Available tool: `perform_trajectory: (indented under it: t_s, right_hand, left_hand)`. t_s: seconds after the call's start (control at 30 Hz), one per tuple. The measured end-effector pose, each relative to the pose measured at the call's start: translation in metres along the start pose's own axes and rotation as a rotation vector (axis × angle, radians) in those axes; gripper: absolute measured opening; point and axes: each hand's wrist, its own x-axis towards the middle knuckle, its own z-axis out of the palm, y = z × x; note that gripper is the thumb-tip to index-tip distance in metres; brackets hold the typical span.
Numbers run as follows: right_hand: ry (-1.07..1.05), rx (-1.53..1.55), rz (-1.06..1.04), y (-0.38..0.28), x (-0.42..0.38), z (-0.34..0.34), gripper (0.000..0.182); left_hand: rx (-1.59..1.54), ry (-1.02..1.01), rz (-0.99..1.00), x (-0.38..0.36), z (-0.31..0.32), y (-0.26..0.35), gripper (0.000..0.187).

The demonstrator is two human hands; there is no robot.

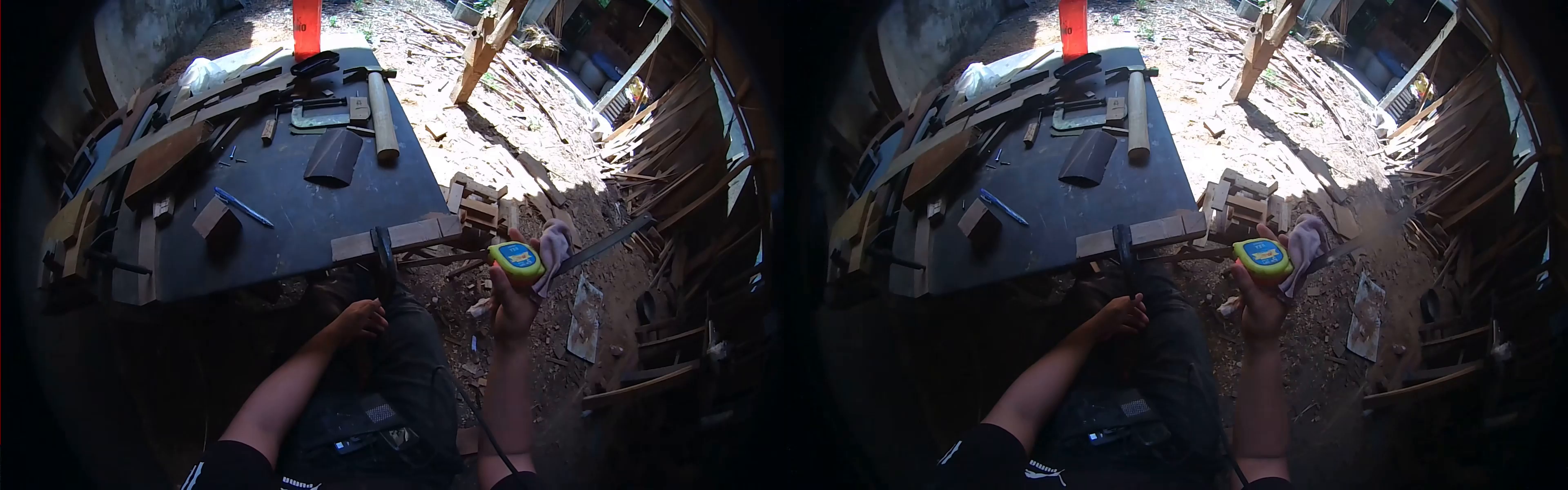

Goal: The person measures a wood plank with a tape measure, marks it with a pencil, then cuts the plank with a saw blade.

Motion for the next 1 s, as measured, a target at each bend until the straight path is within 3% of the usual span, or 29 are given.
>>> perform_trajectory:
  t_s: [0.1, 0.23, 0.33, 0.47, 0.57, 0.67, 0.77, 0.87, 0.97, 1.0]
  right_hand:
    - [-0.017, 0.011, 0.099, 0.0, -0.008, 0.008, 0.079]
    - [0.139, 0.129, 0.237, 0.01, -0.012, 0.016, 0.077]
    - [0.132, 0.073, 0.229, 0.011, -0.008, 0.019, 0.075]
    - [0.097, 0.02, 0.399, 0.006, -0.013, 0.023, 0.077]
    - [0.092, 0.022, 0.26, 0.029, -0.025, 0.031, 0.078]
    - [0.045, -0.033, 0.214, 0.027, -0.029, 0.046, 0.079]
    - [0.071, -0.035, 0.257, 0.012, -0.034, 0.061, 0.078]
    - [0.061, -0.035, 0.266, 0.005, -0.037, 0.069, 0.076]
    - [0.011, -0.054, 0.211, 0.007, -0.041, 0.07, 0.075]
    - [-0.057, -0.339, -0.032, 0.006, -0.04, 0.074, 0.075]
  left_hand:
    - [0.014, 0.015, 0.024, 0.0, 0.001, 0.003, 0.045]
    - [0.026, 0.021, 0.026, 0.0, 0.002, 0.002, 0.045]
    - [0.041, 0.014, 0.034, 0.0, 0.001, 0.001, 0.046]
    - [0.03, 0.032, 0.077, -0.003, 0.004, 0.004, 0.041]
    - [0.438, 0.222, 0.506, -0.027, 0.017, 0.007, 0.035]
    - [1.015, 0.476, 1.168, -0.084, 0.029, 0.031, 0.02]
    - [1.02, 0.775, 1.498, -0.152, 0.036, 0.075, 0.03]
    - [1.006, 0.979, 1.481, -0.179, 0.035, 0.128, 0.039]
    - [1.146, 0.854, 1.354, -0.181, 0.022, 0.143, 0.043]
    - [1.077, 0.858, 1.316, -0.186, 0.03, 0.151, 0.035]
